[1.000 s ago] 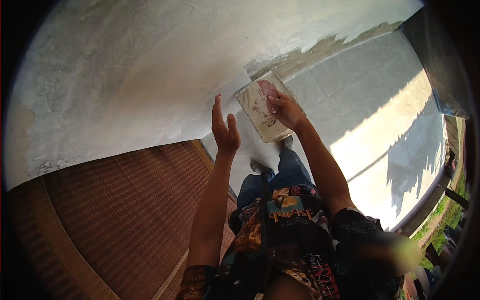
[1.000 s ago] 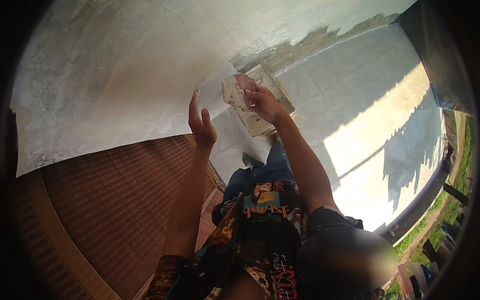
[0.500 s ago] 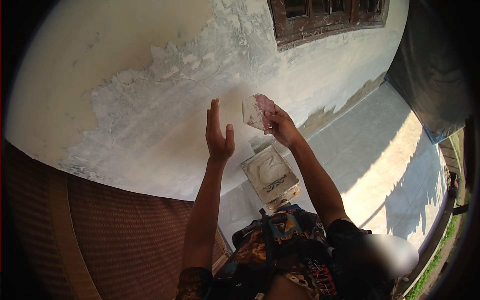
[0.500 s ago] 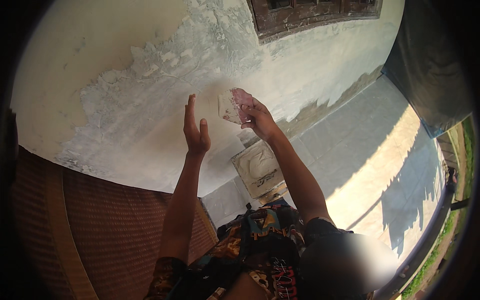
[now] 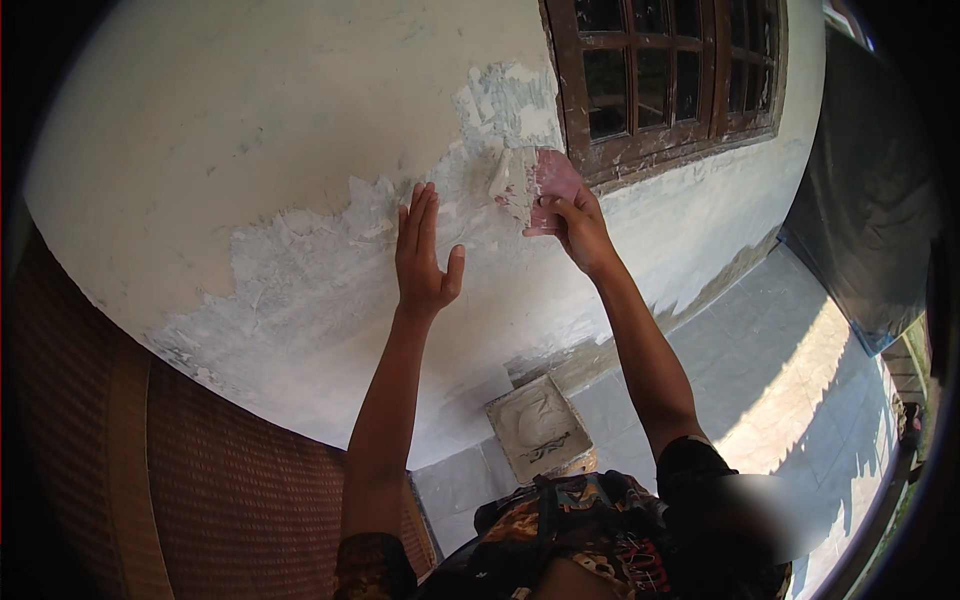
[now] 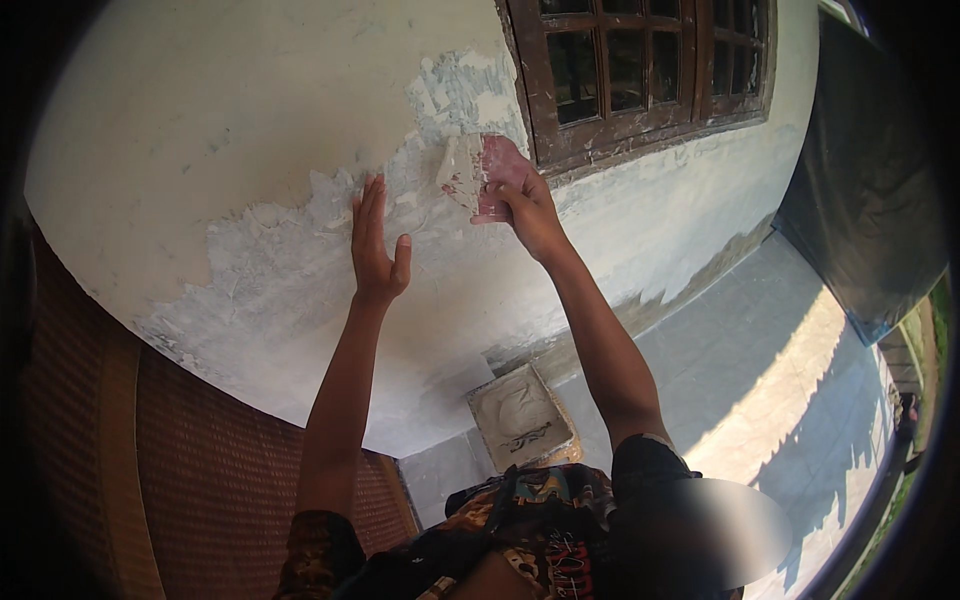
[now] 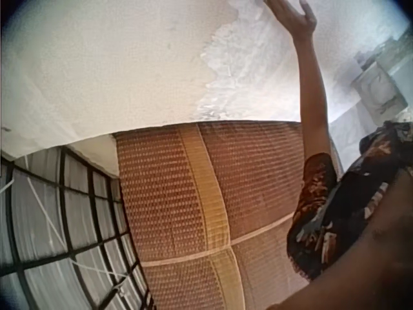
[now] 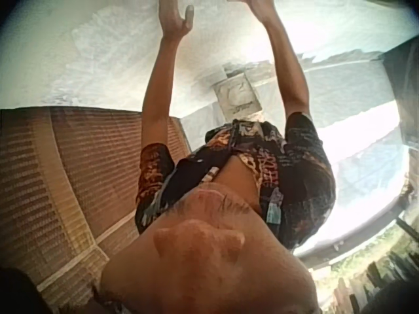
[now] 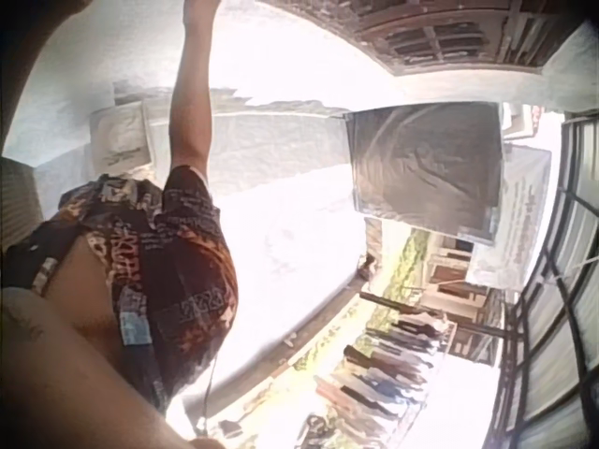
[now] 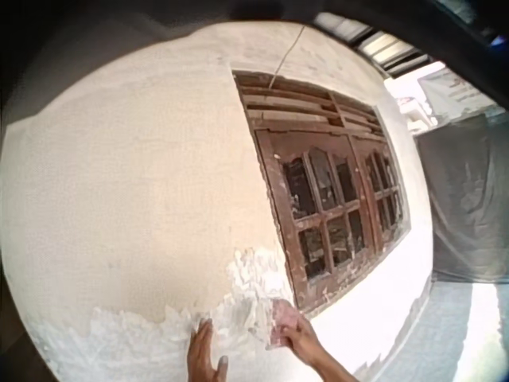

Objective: The person applies wall putty to an exterior wall with a putty knife, using a plastic board to hold the putty.

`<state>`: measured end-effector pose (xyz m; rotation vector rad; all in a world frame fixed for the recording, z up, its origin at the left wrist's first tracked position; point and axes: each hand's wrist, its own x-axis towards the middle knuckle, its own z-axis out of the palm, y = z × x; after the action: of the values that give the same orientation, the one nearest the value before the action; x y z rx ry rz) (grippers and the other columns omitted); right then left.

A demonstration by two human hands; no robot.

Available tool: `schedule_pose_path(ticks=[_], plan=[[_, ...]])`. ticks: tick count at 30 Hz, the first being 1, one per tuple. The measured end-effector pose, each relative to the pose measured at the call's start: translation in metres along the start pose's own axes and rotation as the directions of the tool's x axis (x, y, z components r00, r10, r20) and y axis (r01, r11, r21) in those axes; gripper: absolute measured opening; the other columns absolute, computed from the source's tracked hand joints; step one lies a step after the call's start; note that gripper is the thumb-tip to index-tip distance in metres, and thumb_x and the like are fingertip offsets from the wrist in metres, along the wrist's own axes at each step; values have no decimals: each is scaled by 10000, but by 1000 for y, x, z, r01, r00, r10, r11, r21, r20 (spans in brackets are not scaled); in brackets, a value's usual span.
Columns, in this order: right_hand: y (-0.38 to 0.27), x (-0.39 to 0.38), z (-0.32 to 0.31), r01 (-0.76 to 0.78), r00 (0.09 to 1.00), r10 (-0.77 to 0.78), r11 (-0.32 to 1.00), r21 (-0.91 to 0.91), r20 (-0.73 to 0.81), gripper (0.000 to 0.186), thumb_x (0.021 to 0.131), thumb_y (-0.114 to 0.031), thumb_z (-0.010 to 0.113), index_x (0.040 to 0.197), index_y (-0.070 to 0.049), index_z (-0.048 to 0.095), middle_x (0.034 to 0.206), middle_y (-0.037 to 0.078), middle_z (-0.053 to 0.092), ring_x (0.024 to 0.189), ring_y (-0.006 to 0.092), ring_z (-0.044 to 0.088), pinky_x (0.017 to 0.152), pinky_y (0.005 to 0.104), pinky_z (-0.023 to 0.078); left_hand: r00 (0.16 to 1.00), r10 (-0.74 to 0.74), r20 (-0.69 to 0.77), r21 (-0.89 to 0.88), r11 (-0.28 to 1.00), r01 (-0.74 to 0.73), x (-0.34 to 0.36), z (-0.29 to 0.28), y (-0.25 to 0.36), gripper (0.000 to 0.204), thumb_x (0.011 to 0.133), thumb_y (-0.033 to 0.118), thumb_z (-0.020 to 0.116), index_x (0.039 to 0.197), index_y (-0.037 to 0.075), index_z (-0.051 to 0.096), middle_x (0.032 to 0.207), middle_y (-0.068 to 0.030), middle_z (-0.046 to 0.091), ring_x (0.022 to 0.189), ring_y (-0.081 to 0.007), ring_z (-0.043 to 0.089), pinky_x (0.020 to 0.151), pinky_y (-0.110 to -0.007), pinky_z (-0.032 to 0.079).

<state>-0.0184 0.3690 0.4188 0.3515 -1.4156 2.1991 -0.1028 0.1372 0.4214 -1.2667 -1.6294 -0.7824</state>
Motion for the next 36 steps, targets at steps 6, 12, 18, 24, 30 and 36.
schedule_pose_path(ticks=[6, 12, 18, 24, 30, 36], plan=[[-23, 43, 24, 387, 921, -383, 879, -279, 71, 411, 914, 24, 506, 1325, 20, 514, 1039, 88, 599, 872, 177, 638, 764, 335, 623, 1000, 14, -19, 52, 999, -13, 13, 0, -18, 640, 889, 246, 516, 1436, -63, 392, 1513, -227, 405, 1442, -387, 335, 1175, -548, 215], [-34, 71, 33, 650, 622, -649, 117, -751, 438, 428, 794, 21, 679, 1217, -37, 652, 894, 87, 610, 805, 244, 581, 709, 350, 527, 999, 39, 3, 121, 992, -39, 9, 1, -40, 654, 896, 286, 524, 1432, -65, 394, 1515, -232, 401, 1443, -387, 335, 1169, -544, 226], [-19, 106, 33, 684, 393, -652, -265, -680, 649, 531, 687, 4, 739, 1210, -66, 671, 831, 70, 609, 828, 282, 565, 717, 371, 512, 992, 101, 73, 174, 978, -113, 4, 10, -61, 648, 901, 329, 537, 1399, -74, 440, 1515, -224, 408, 1440, -365, 351, 1171, -520, 236], [21, 110, 6, 645, 431, -601, -317, -695, 673, 582, 654, 47, 717, 1227, -45, 663, 797, 65, 572, 799, 269, 560, 713, 369, 523, 982, 150, 113, 252, 952, -174, -3, 18, -79, 625, 912, 362, 510, 1357, -77, 495, 1492, -211, 452, 1436, -327, 373, 1196, -458, 212], [14, 94, 12, 690, 373, -676, -256, -677, 636, 582, 655, 57, 703, 1226, -51, 667, 747, 48, 535, 763, 234, 554, 600, 330, 528, 971, 202, 129, 365, 901, -236, -4, 19, -82, 607, 931, 393, 443, 1305, -72, 556, 1448, -203, 509, 1414, -298, 415, 1208, -410, 199], [9, 119, 22, 630, 395, -652, -320, -708, 647, 592, 641, 52, 683, 1223, -60, 670, 754, 52, 550, 785, 234, 576, 599, 339, 526, 970, 192, 148, 352, 907, -233, -6, 22, -84, 641, 917, 397, 479, 1344, -82, 493, 1458, -231, 487, 1402, -360, 422, 1168, -470, 263]])
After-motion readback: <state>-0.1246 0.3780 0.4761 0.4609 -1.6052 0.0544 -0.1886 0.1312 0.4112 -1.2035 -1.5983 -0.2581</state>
